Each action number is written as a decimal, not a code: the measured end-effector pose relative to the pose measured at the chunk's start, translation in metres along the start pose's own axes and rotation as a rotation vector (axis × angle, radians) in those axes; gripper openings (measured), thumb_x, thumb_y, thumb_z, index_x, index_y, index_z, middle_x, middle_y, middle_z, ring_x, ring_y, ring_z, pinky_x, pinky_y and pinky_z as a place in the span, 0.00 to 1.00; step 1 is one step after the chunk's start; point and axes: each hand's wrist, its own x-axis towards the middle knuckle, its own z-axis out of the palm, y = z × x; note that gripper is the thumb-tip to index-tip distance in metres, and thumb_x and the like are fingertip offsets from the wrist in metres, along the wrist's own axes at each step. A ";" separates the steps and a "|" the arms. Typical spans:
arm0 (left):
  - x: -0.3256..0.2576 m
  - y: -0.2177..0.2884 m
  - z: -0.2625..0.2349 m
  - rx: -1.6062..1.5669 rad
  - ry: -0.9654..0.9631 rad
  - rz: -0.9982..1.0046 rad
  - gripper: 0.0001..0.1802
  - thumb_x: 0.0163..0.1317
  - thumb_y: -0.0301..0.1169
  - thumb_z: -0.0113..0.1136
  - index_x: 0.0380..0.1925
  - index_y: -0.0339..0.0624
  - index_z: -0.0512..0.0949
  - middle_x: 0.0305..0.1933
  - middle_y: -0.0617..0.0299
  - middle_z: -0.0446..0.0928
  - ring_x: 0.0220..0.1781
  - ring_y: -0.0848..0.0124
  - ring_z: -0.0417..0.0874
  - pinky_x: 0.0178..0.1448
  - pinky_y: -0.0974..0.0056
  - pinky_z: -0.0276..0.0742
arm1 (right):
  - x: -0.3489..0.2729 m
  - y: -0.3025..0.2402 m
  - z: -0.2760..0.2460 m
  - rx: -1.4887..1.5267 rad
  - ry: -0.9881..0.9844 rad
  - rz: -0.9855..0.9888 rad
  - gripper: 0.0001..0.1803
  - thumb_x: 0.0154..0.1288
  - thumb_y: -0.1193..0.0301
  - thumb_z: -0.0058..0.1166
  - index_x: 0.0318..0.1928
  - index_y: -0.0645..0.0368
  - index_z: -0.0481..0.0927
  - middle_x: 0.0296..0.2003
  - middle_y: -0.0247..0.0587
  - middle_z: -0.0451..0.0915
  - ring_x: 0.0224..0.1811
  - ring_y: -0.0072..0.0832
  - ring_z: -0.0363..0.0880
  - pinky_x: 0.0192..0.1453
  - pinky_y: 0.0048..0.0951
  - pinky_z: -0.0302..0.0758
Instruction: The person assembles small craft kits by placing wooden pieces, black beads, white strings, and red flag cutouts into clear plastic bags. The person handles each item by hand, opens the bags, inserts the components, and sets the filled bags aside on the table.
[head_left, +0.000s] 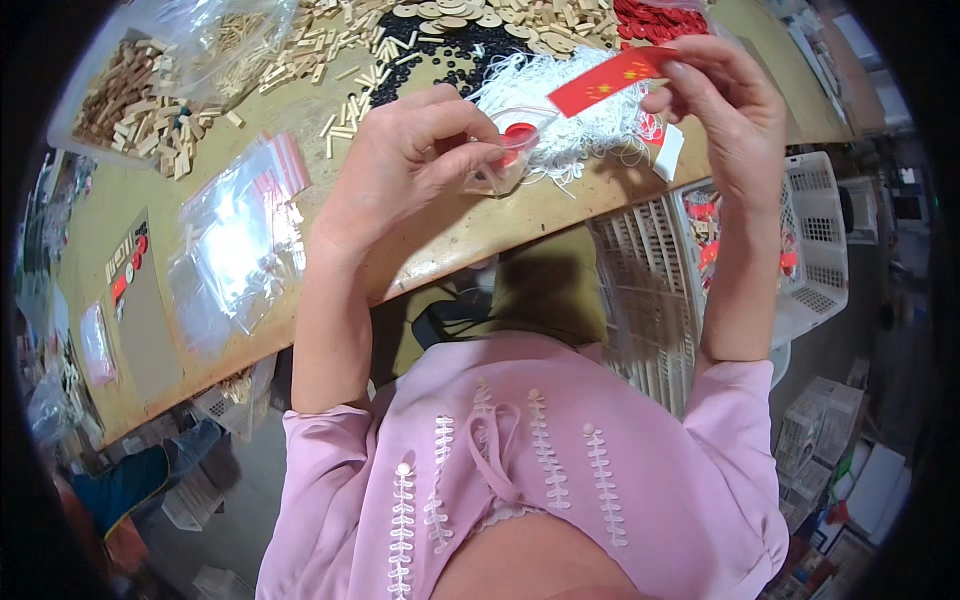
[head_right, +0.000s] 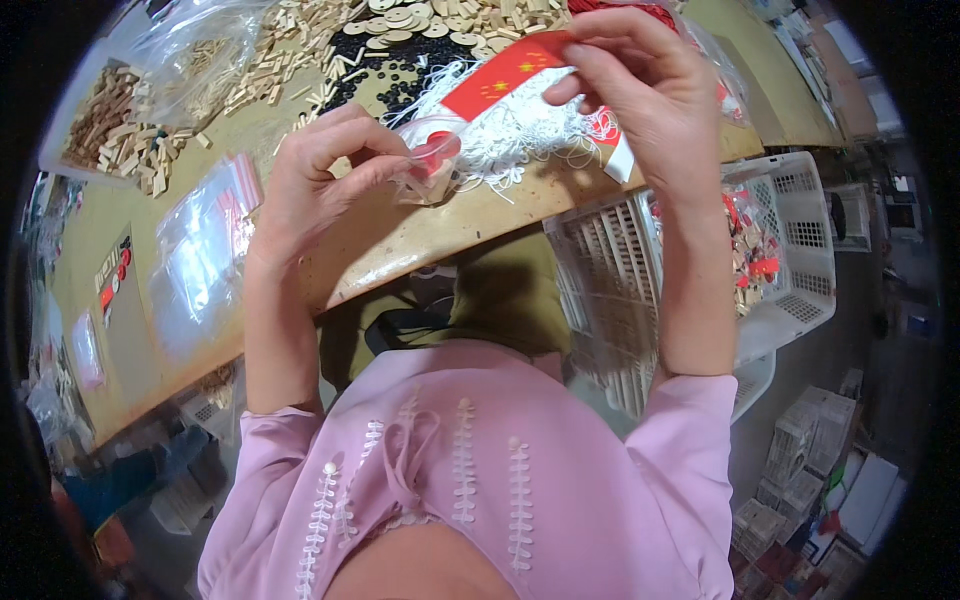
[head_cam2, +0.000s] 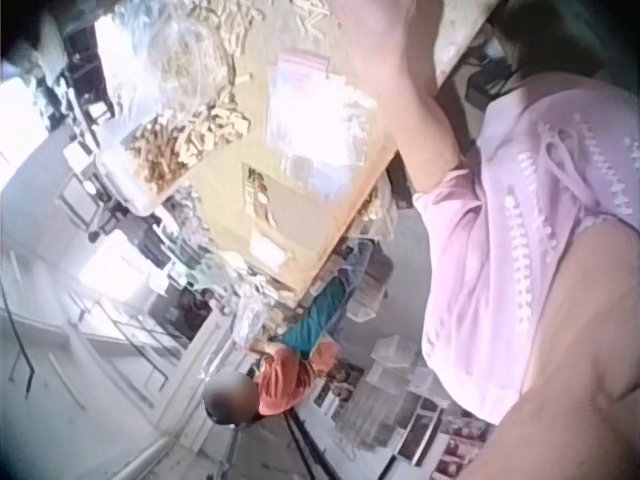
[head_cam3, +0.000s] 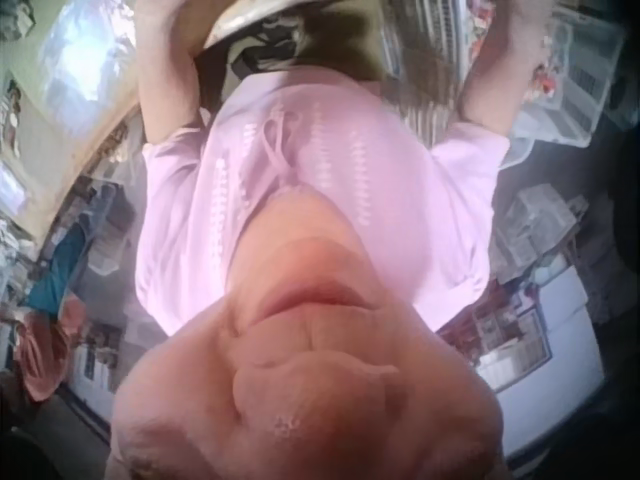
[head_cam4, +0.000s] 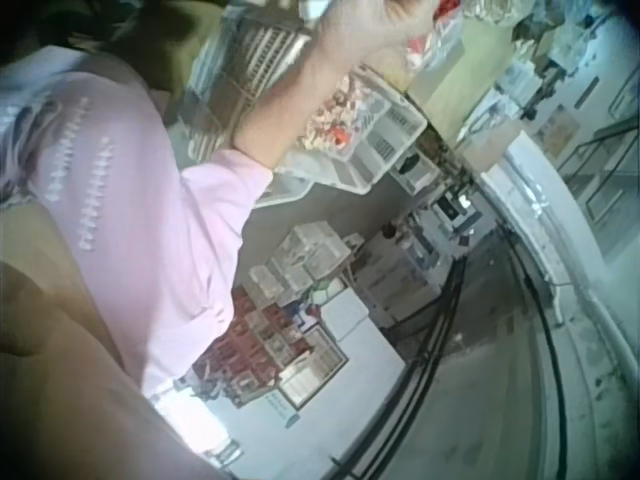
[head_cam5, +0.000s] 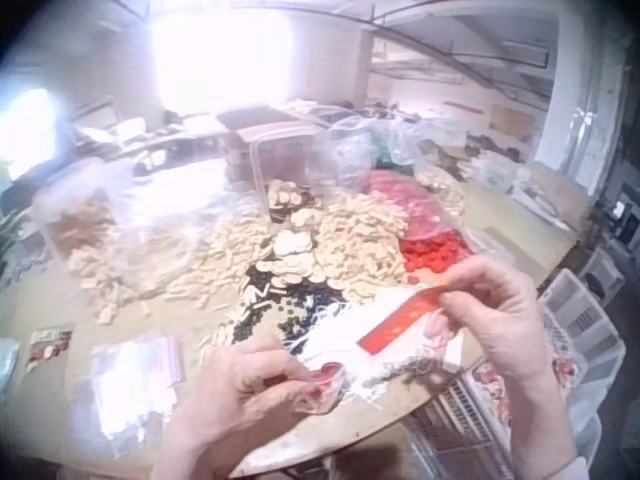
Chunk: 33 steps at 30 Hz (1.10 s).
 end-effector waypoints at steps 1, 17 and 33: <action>-0.002 -0.002 0.000 -0.016 0.027 0.020 0.04 0.61 0.27 0.71 0.35 0.41 0.87 0.32 0.61 0.81 0.33 0.66 0.84 0.38 0.64 0.80 | 0.005 0.005 0.004 -0.005 -0.027 0.026 0.08 0.74 0.78 0.59 0.51 0.60 0.85 0.36 0.34 0.88 0.35 0.19 0.88 0.36 0.19 0.78; -0.015 -0.011 0.008 -0.008 0.124 0.126 0.05 0.60 0.27 0.71 0.35 0.41 0.84 0.31 0.59 0.81 0.35 0.64 0.84 0.40 0.62 0.79 | 0.016 -0.008 0.066 -0.061 -0.501 0.468 0.05 0.74 0.78 0.56 0.45 0.64 0.83 0.31 0.32 0.84 0.19 0.15 0.77 0.23 0.19 0.73; -0.024 0.000 -0.003 -0.008 -0.008 0.155 0.07 0.55 0.24 0.74 0.34 0.41 0.86 0.32 0.60 0.83 0.36 0.65 0.85 0.40 0.63 0.78 | -0.021 -0.005 0.075 -0.244 -0.691 0.382 0.05 0.72 0.75 0.62 0.45 0.64 0.84 0.30 0.30 0.83 0.26 0.12 0.79 0.28 0.18 0.75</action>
